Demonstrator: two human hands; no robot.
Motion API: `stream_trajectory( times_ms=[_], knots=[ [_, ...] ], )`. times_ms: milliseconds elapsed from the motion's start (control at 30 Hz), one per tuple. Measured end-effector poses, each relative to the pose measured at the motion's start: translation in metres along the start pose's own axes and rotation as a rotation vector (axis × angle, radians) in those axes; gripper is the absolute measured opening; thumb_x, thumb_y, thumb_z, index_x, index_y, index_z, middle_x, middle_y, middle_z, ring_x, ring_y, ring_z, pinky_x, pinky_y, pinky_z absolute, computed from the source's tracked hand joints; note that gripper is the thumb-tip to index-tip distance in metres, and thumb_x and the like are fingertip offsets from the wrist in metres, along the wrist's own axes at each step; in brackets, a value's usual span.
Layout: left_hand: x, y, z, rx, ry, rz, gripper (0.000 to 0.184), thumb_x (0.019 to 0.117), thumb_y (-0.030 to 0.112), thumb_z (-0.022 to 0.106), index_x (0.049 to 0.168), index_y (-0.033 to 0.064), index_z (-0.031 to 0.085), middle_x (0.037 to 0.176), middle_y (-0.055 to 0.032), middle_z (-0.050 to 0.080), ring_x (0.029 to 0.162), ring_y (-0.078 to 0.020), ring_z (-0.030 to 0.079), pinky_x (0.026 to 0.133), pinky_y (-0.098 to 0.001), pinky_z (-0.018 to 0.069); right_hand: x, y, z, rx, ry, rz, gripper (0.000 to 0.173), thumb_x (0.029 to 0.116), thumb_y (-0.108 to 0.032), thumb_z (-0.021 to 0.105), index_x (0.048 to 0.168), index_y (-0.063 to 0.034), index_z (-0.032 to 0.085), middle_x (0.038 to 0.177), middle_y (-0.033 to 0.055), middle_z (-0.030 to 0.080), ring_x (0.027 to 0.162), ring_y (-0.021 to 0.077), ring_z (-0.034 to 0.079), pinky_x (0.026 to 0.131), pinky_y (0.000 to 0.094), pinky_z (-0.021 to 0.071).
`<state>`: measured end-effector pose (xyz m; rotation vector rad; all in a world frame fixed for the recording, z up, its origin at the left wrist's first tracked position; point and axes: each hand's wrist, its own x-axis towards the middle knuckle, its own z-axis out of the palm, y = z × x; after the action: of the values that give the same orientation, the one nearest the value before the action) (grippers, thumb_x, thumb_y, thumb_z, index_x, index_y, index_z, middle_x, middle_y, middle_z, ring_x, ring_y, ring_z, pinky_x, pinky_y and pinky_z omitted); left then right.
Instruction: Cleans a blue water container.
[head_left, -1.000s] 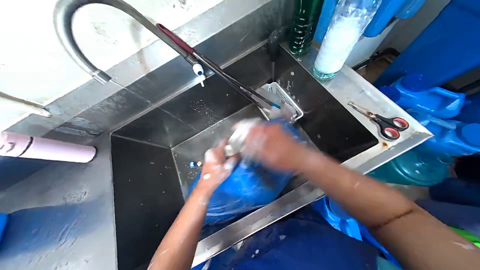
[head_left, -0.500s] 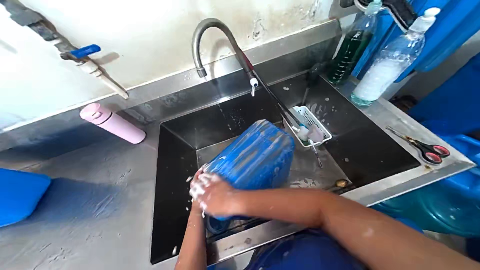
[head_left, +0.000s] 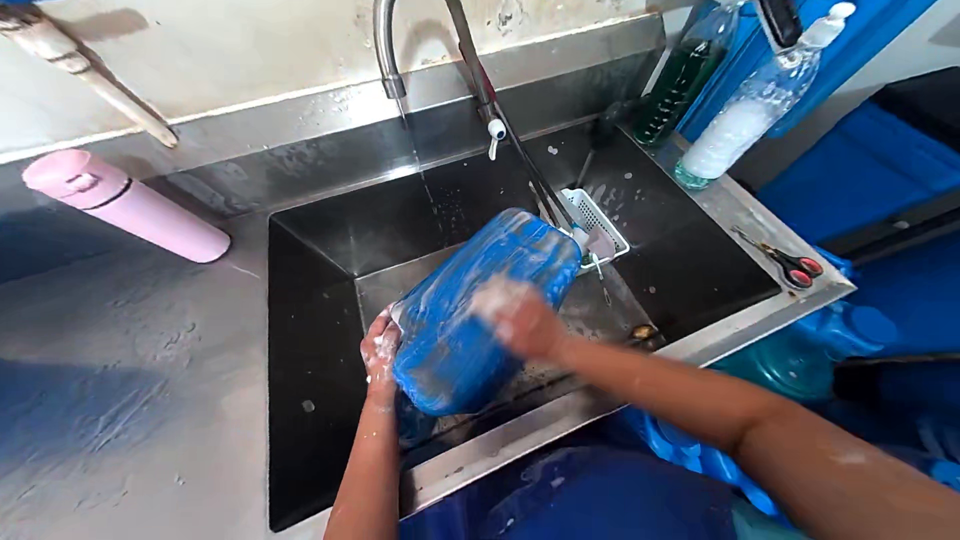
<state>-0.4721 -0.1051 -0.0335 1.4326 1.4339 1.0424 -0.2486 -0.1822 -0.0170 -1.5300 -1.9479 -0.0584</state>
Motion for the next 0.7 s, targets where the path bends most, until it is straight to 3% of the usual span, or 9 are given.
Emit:
stream_trajectory(
  times_ms=[100,267,333,433,533,600,633,667,700],
  knots=[
    [0.000,-0.007,0.002,-0.002,0.051,0.023,0.034,0.0991,0.003,0.046,0.125,-0.0134,0.060,0.118,-0.0214,0.068,0.104,-0.0062,0.064,0.095,-0.0222,0.0491,0.026,0.079,-0.020,-0.036,-0.155,0.368,0.041,0.1039,-0.016,0.048,0.140,0.0000,0.059,0.145,0.0249,0.056,0.138,0.0450,0.050,0.113,0.0655,0.0360],
    [-0.010,-0.001,0.008,0.046,0.092,0.033,0.039,0.1002,0.006,0.039,0.129,-0.0150,0.055,0.118,-0.0197,0.067,0.102,-0.0027,0.063,0.094,-0.0204,0.0498,-0.012,-0.043,0.030,0.265,0.147,-0.157,0.027,0.0928,-0.011,0.056,0.108,-0.0033,0.077,0.118,0.0155,0.075,0.122,0.0345,0.066,0.105,0.0524,0.0492],
    [-0.011,-0.002,0.006,0.069,0.085,0.063,0.041,0.1005,0.008,0.037,0.129,-0.0156,0.054,0.118,-0.0179,0.066,0.103,-0.0012,0.062,0.095,-0.0190,0.0495,0.002,0.010,0.023,0.262,0.179,-0.218,0.029,0.0954,-0.013,0.052,0.106,-0.0053,0.078,0.115,0.0124,0.076,0.117,0.0304,0.069,0.101,0.0496,0.0528],
    [-0.017,0.002,0.015,0.123,0.128,0.099,0.042,0.1014,0.011,0.037,0.129,-0.0162,0.053,0.119,-0.0192,0.066,0.105,-0.0032,0.062,0.096,-0.0203,0.0493,0.051,0.151,0.003,0.085,0.047,-0.044,0.034,0.0979,-0.010,0.048,0.119,-0.0008,0.073,0.126,0.0194,0.071,0.125,0.0400,0.063,0.104,0.0590,0.0481],
    [-0.018,0.053,0.040,0.130,0.160,0.135,0.034,0.1009,0.008,0.042,0.124,-0.0137,0.056,0.106,-0.0051,0.067,0.094,0.0060,0.062,0.087,-0.0152,0.0524,0.099,0.272,-0.029,-0.049,-0.290,0.175,0.046,0.0993,-0.014,0.060,0.145,-0.0094,0.059,0.159,0.0200,0.043,0.153,0.0466,0.026,0.114,0.0801,0.0123],
    [-0.022,0.105,0.068,0.326,0.089,0.131,0.034,0.0967,0.012,0.048,0.120,-0.0103,0.060,0.100,-0.0031,0.067,0.087,0.0070,0.060,0.081,-0.0149,0.0516,0.097,0.308,-0.046,-0.087,-0.449,0.282,0.054,0.0939,-0.010,0.069,0.147,-0.0117,0.058,0.165,0.0235,0.030,0.155,0.0509,0.012,0.113,0.0836,-0.0003],
    [-0.024,0.128,0.088,0.474,0.013,0.129,0.038,0.0962,0.016,0.051,0.122,-0.0094,0.061,0.102,-0.0094,0.068,0.088,-0.0004,0.062,0.082,-0.0221,0.0519,0.087,0.298,-0.059,-0.101,-0.648,0.402,0.053,0.0969,-0.009,0.065,0.149,-0.0102,0.055,0.165,0.0235,0.030,0.155,0.0493,0.016,0.117,0.0796,0.0069],
    [-0.025,0.146,0.113,0.615,-0.076,0.127,0.040,0.0969,0.019,0.054,0.125,-0.0087,0.062,0.105,-0.0175,0.070,0.090,-0.0134,0.066,0.085,-0.0350,0.0537,0.084,0.285,-0.071,-0.140,-1.054,0.541,0.053,0.1060,-0.017,0.054,0.157,-0.0120,0.041,0.168,0.0188,0.025,0.155,0.0423,0.022,0.121,0.0678,0.0224],
    [-0.025,0.156,0.143,0.740,-0.173,0.115,0.039,0.0984,0.018,0.057,0.126,-0.0084,0.063,0.104,-0.0247,0.071,0.092,-0.0286,0.070,0.086,-0.0491,0.0542,0.038,0.293,-0.043,-0.051,-0.964,0.567,0.040,0.1026,-0.013,0.057,0.140,0.0010,0.057,0.148,0.0278,0.051,0.138,0.0475,0.048,0.108,0.0679,0.0392]
  ],
)
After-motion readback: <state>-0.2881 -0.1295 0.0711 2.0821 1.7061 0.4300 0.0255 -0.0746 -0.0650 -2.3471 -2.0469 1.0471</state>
